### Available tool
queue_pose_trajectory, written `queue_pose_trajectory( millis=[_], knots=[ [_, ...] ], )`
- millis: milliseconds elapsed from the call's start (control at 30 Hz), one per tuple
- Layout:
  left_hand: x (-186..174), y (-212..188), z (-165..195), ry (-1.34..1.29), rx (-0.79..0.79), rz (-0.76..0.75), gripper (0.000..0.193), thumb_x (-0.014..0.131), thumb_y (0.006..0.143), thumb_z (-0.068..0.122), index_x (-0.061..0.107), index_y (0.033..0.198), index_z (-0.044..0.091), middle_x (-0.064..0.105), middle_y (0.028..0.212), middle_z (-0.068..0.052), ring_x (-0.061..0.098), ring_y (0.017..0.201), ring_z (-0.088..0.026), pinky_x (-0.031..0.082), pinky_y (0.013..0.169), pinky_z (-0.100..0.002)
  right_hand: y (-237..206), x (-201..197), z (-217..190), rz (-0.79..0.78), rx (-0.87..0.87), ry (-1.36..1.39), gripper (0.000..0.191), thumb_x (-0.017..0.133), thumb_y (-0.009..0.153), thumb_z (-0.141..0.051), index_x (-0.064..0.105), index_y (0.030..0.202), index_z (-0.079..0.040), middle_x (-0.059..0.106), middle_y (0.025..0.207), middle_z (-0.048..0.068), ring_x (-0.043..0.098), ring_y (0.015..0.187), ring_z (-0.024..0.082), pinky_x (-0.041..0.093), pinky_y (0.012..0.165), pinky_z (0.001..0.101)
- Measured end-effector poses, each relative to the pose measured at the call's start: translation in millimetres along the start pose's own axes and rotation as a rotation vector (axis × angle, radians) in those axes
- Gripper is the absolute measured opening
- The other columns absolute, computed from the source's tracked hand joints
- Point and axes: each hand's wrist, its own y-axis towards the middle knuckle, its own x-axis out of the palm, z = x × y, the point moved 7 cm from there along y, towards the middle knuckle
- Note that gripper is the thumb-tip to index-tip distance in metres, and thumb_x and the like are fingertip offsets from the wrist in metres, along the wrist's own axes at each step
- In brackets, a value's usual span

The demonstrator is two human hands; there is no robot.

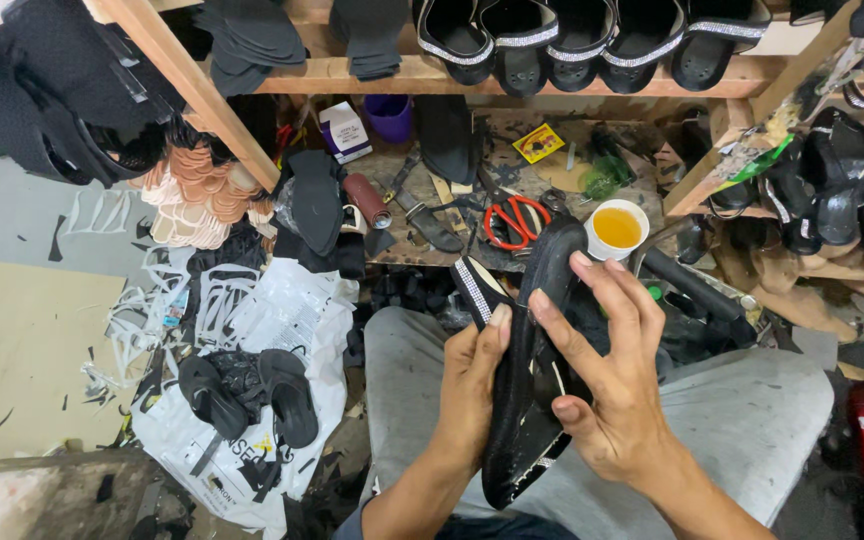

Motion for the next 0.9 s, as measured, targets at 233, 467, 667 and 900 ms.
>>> queue_pose_trajectory(
  millis=[233,467,667,900],
  knots=[
    [-3.0,-1.2,4.1,-0.001,-0.038,0.026,0.03,0.054,0.106,0.032,0.068,0.1,0.007,0.069,0.082,0.003,0.062,0.067,-0.004,0.05,0.059,-0.021,-5.6,-13.6,-8.5,0.123,-0.052,-0.096,0.07,0.023,0.109,-0.064,0.072,0.131,-0.019,0.044,0.151,0.02,0.035,0.14,0.041,0.023,0.126,0.054],
    [-2.7,-1.1,0.5,-0.025,-0.034,0.006,0.03,0.055,0.108,0.032,0.068,0.101,0.005,0.068,0.083,0.002,0.062,0.069,-0.003,0.05,0.06,-0.02,-4.2,-16.7,-3.4,0.172,-0.134,-0.185,0.062,0.027,0.107,-0.061,0.075,0.124,-0.025,0.056,0.123,0.01,0.043,0.125,0.034,0.028,0.12,0.0566],
    [-4.0,-2.8,-1.1,-0.012,-0.066,0.02,0.029,0.054,0.106,0.031,0.067,0.102,0.006,0.069,0.084,0.002,0.063,0.069,-0.004,0.052,0.06,-0.02,-1.0,-13.9,-2.4,0.156,-0.183,-0.196,0.065,0.028,0.104,-0.063,0.078,0.12,-0.025,0.058,0.11,0.009,0.047,0.114,0.028,0.027,0.114,0.0571],
    [5.1,-3.2,8.1,-0.014,-0.053,-0.024,0.033,0.052,0.108,0.032,0.068,0.106,0.002,0.072,0.087,-0.002,0.067,0.07,-0.007,0.054,0.062,-0.023,-4.8,-10.7,2.2,0.116,-0.221,-0.136,0.072,0.02,0.106,-0.064,0.078,0.119,-0.023,0.059,0.106,0.007,0.05,0.108,0.03,0.026,0.113,0.0573]
  ],
)
